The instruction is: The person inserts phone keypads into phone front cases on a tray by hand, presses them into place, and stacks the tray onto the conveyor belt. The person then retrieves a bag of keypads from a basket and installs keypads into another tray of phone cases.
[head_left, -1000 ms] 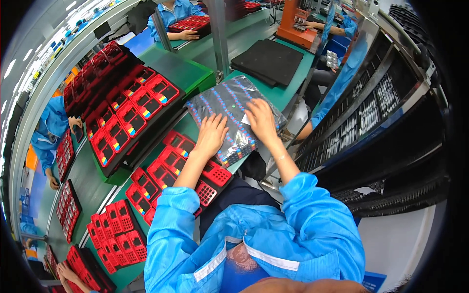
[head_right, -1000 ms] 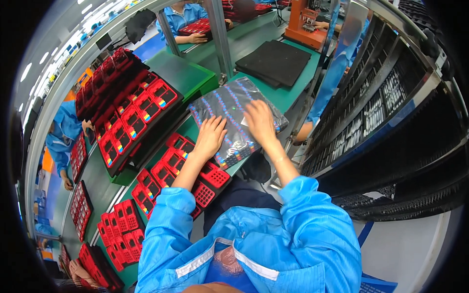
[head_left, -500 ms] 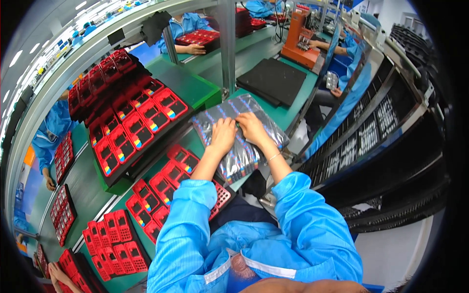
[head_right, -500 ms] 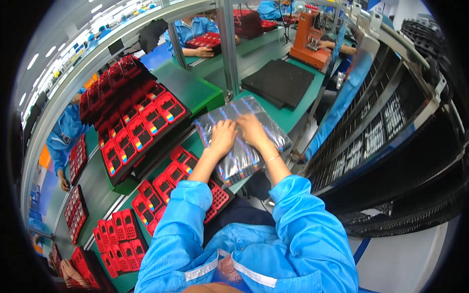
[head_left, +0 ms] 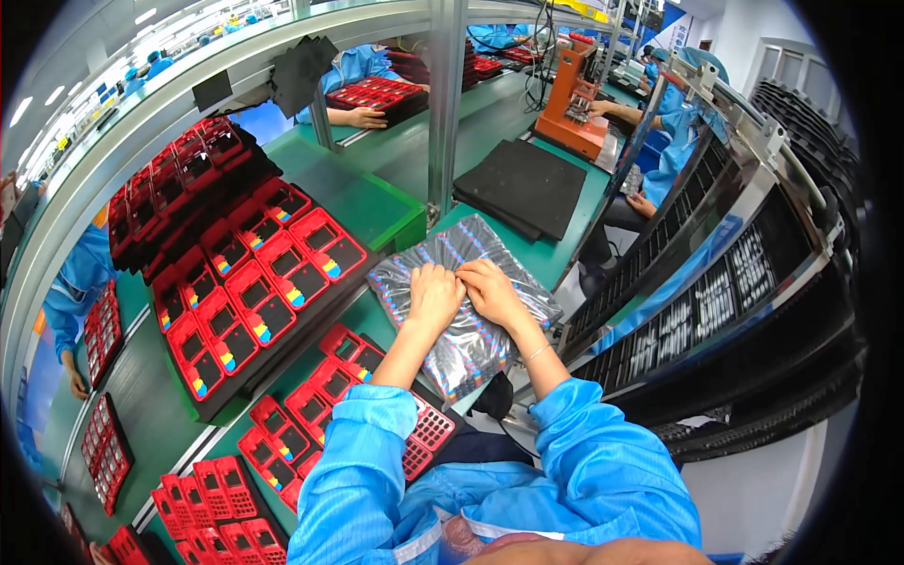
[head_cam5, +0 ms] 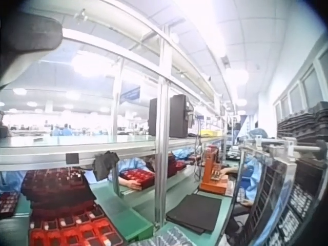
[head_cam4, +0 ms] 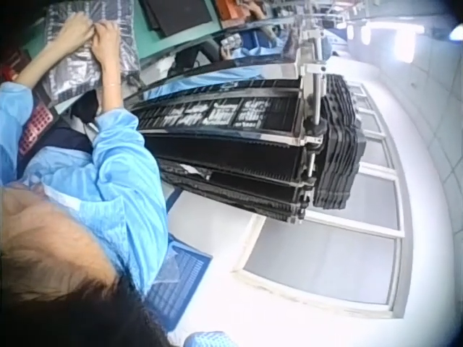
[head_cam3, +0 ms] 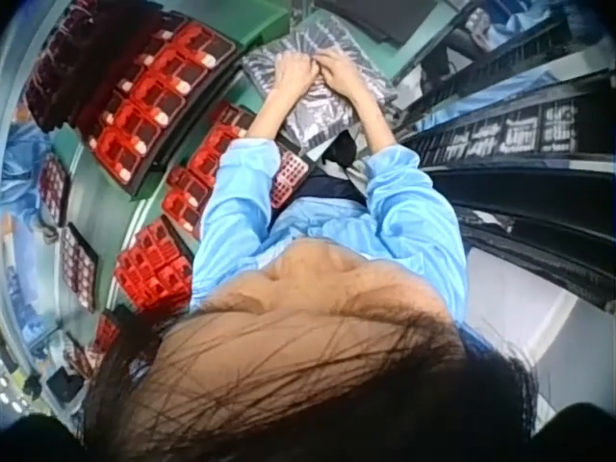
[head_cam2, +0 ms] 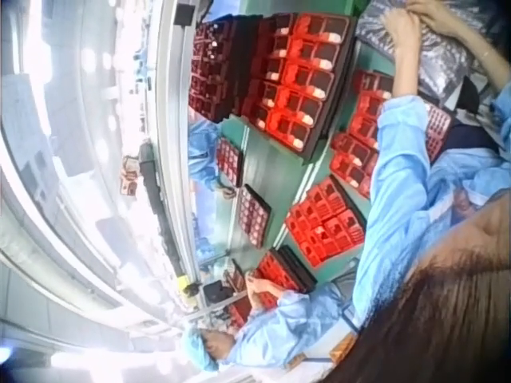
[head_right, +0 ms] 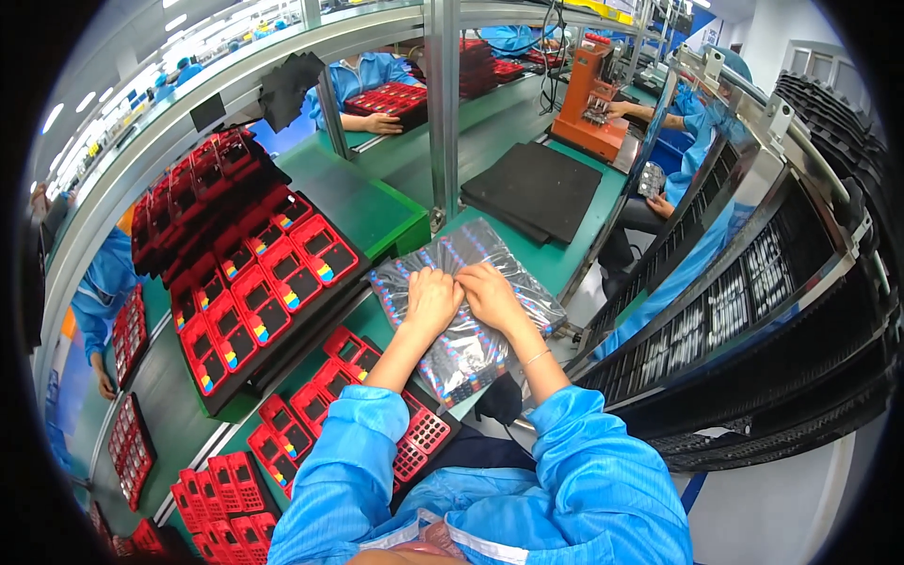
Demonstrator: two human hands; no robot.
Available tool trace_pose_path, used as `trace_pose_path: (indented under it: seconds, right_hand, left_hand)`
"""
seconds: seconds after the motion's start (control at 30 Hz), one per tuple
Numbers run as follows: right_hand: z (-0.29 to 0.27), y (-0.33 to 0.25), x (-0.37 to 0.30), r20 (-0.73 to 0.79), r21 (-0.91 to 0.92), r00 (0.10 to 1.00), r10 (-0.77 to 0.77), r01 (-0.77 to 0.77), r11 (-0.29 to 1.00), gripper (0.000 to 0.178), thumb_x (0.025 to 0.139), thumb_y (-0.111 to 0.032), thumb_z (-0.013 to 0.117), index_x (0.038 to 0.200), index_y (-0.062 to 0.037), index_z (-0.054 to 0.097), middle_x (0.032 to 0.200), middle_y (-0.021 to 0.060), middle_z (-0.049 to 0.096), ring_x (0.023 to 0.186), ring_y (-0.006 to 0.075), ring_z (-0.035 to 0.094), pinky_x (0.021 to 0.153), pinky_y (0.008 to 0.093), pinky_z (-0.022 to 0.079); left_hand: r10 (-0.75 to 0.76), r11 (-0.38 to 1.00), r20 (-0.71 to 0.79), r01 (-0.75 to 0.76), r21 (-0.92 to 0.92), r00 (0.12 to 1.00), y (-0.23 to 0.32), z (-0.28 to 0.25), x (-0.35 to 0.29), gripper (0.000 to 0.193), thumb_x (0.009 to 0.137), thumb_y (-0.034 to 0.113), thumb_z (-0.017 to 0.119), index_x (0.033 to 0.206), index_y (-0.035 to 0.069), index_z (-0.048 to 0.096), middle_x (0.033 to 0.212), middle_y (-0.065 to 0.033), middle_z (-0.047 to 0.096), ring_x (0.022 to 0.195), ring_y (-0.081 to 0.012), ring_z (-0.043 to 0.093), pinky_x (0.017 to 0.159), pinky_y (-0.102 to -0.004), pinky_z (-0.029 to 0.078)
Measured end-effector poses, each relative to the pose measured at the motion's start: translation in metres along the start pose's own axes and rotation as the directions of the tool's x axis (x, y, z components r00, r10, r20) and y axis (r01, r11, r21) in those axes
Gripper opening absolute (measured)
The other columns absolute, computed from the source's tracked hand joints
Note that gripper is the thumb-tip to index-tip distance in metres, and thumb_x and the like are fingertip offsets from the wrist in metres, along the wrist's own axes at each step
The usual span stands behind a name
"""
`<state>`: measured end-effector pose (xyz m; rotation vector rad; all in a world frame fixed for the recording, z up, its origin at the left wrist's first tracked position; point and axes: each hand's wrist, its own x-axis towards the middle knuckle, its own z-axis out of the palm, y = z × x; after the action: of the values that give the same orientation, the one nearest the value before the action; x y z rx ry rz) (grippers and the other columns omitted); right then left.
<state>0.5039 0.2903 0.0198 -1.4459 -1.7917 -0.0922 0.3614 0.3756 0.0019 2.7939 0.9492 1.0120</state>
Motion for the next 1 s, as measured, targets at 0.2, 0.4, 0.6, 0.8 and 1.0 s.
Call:
trace_pose_path:
  seconds: [0.2,0.4,0.6,0.8,1.0]
  right_hand:
    - [-0.003,0.005,0.002,0.065,0.040,0.994,-0.086,0.084,0.996,0.025,0.088,-0.010,0.066,0.111,-0.0040,0.074,0.119,0.0077,0.072,0.115,0.0314,0.062,0.104,0.0453,0.045]
    - [-0.002,0.000,0.010,0.109,0.089,0.985,-0.137,0.128,0.988,0.022,0.090,-0.020,0.061,0.101,-0.0049,0.074,0.110,0.0057,0.071,0.117,0.0284,0.058,0.106,0.0458,0.038]
    - [-0.006,0.019,0.033,0.061,-0.393,0.951,-0.304,0.303,0.868,0.022,0.083,-0.027,0.062,0.069,-0.0116,0.068,0.080,0.0036,0.060,0.094,0.0265,0.058,0.096,0.0488,0.039]
    - [-0.019,0.036,0.042,-0.138,-0.550,0.956,-0.257,0.142,0.823,0.023,0.078,-0.030,0.078,0.061,-0.0161,0.072,0.080,-0.0006,0.062,0.089,0.0209,0.059,0.097,0.0483,0.038]
    - [-0.004,-0.004,0.018,-0.041,-0.358,0.996,0.076,-0.086,0.930,0.032,0.078,-0.026,0.079,0.107,-0.0154,0.074,0.096,0.0034,0.068,0.095,0.0269,0.067,0.092,0.0483,0.046]
  left_hand:
    - [-0.002,0.953,-0.171,-0.050,-0.298,0.985,-0.012,-0.007,-0.003,0.023,0.087,0.018,0.065,0.068,0.006,0.072,0.078,-0.0097,0.061,0.085,-0.0318,0.056,0.079,-0.0472,0.044]
    - [0.039,0.829,-0.260,-0.176,-0.531,0.965,-0.015,-0.010,-0.007,0.021,0.087,0.014,0.065,0.069,0.004,0.069,0.080,-0.0073,0.063,0.090,-0.0284,0.058,0.084,-0.0438,0.044]
    - [0.108,0.850,-0.063,-0.125,-0.512,0.992,-0.025,-0.020,-0.009,0.027,0.090,0.020,0.064,0.069,0.003,0.069,0.075,-0.0090,0.068,0.092,-0.0273,0.061,0.087,-0.0440,0.044]
    - [0.342,0.909,0.004,-0.329,-0.257,0.940,-0.019,-0.056,-0.015,0.030,0.091,0.024,0.065,0.067,0.006,0.070,0.072,-0.0077,0.068,0.086,-0.0255,0.060,0.083,-0.0418,0.043]
    - [0.419,0.897,-0.013,-0.416,-0.151,0.908,-0.021,-0.065,-0.007,0.025,0.092,0.022,0.068,0.073,0.007,0.065,0.075,-0.0077,0.066,0.088,-0.0263,0.058,0.093,-0.0426,0.041]
